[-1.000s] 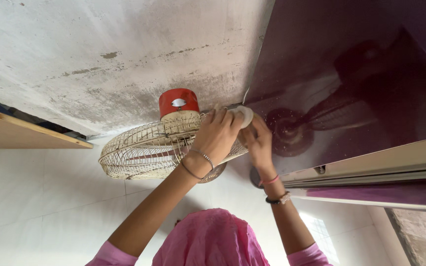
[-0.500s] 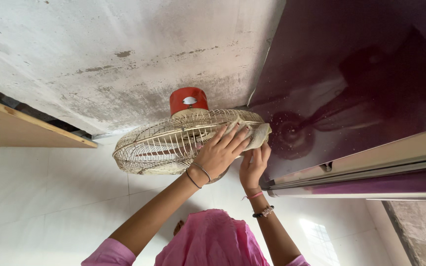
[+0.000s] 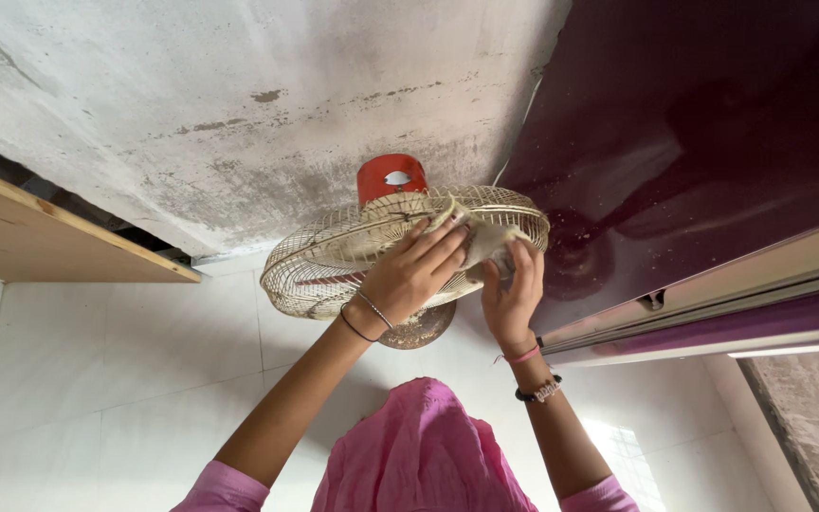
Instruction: The person cleans a standing electric fan using a cloth. They wipe the top motor housing, the front wire cage, the fan blades, the central hub, the vertical stand, and the circular base. The cleaning is performed systematically from top to bottom.
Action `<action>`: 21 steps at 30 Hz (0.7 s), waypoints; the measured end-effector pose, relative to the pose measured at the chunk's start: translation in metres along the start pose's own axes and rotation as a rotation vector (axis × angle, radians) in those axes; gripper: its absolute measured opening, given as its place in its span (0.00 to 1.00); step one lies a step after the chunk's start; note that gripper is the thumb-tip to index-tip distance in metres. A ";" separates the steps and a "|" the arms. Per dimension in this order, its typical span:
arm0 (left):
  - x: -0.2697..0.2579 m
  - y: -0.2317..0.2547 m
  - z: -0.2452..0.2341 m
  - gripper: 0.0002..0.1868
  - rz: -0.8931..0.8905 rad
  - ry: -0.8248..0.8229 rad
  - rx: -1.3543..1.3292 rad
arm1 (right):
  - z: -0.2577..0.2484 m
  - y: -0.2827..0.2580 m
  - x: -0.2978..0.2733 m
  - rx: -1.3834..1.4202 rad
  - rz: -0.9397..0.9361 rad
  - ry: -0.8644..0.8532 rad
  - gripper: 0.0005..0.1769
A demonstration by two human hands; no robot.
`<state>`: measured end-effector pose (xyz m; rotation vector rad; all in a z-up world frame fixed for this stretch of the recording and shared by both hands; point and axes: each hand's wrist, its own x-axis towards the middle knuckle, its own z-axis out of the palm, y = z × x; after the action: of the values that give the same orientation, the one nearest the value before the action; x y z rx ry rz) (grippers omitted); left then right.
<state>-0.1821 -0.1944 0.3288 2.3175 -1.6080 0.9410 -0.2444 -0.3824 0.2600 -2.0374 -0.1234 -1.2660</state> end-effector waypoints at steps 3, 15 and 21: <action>-0.020 -0.010 -0.003 0.17 -0.044 0.002 -0.001 | 0.008 -0.022 0.023 -0.144 -0.075 -0.139 0.29; -0.057 -0.009 0.019 0.16 0.047 0.038 -0.090 | -0.002 -0.024 -0.019 -0.279 -0.059 -0.199 0.23; -0.075 -0.005 0.017 0.13 0.031 0.081 -0.075 | -0.005 -0.048 -0.017 -0.364 -0.183 -0.123 0.16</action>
<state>-0.1870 -0.1413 0.2728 2.1822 -1.6229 0.9509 -0.2780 -0.3455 0.2730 -2.4639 -0.1475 -1.3510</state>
